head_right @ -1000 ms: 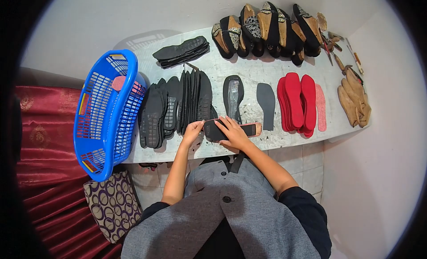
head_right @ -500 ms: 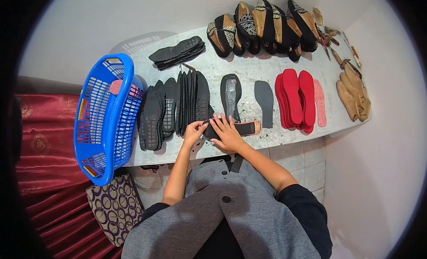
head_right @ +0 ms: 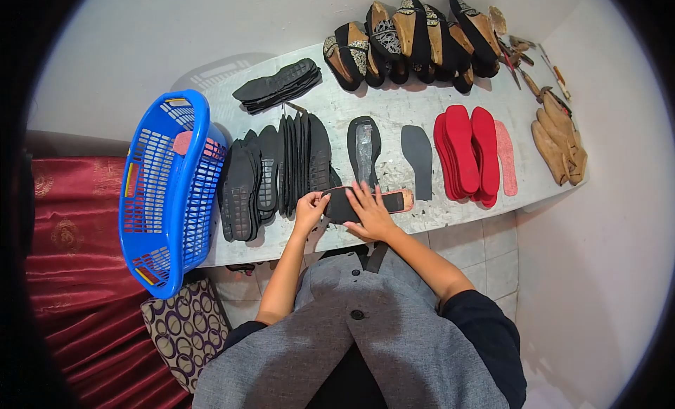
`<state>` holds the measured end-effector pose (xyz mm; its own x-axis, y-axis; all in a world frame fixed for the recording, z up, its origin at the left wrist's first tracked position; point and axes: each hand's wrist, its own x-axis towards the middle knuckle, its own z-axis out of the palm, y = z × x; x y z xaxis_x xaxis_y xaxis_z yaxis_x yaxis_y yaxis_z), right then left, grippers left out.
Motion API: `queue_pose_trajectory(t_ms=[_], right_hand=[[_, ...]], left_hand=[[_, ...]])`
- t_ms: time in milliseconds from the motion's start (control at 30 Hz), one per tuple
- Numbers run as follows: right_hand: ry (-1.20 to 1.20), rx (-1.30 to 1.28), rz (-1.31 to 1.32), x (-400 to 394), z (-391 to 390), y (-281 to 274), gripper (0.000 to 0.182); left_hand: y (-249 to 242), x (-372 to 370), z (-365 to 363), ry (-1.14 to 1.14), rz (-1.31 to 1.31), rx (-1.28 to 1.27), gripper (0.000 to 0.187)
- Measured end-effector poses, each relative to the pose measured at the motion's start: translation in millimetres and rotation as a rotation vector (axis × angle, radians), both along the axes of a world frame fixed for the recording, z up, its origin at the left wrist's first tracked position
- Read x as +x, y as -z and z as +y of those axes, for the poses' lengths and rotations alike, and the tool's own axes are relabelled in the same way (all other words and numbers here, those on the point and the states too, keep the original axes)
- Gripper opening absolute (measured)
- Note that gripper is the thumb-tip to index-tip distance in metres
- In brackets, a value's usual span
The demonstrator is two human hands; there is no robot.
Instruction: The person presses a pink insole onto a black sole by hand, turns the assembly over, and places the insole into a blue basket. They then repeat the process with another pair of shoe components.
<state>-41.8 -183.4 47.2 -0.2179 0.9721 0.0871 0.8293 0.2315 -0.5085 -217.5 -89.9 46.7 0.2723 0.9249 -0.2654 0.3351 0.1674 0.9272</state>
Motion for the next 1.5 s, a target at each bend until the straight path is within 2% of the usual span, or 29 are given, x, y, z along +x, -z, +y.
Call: queue_pose_trajectory(t_ms=[133,467,767,967,1033,1200,1367,1500], right_hand=[[0.122,-0.068,-0.109,17.2,-13.3,15.0,0.082],[0.091,-0.114,-0.111,27.0,-16.0,24.0,0.082],[0.41,-0.108,-0.19,62.7,-23.1,26.1,0.079],[0.436,-0.202,-0.273,58.4,-19.7,33.1,0.067],[0.442,-0.2,-0.281,61.0,-20.4,33.0,0.066],[0.46,-0.153,-0.315,56.9,-20.9,33.4,0.063],[0.491,-0.123,-0.246,56.5,-17.0,29.5,0.056],[0.485,-0.03,-0.176,54.2,-6.3,5.0,0.047]], left_hand=[[-1.8,2.6,-0.7,0.011,0.05,0.012,0.022],[-3.8,6.9,-3.1,-0.007,0.112,0.071,0.022],[-11.6,10.3,-4.2,-0.031,0.039,0.008,0.021],[7.7,8.4,-0.6,-0.01,0.033,0.019,0.02],[-9.6,10.8,-2.7,-0.007,0.064,-0.004,0.02],[-1.7,9.5,-2.1,-0.015,0.049,0.009,0.018],[-3.7,6.4,-2.7,-0.013,0.014,-0.014,0.017],[4.8,3.9,-3.9,-0.027,-0.029,-0.033,0.016]])
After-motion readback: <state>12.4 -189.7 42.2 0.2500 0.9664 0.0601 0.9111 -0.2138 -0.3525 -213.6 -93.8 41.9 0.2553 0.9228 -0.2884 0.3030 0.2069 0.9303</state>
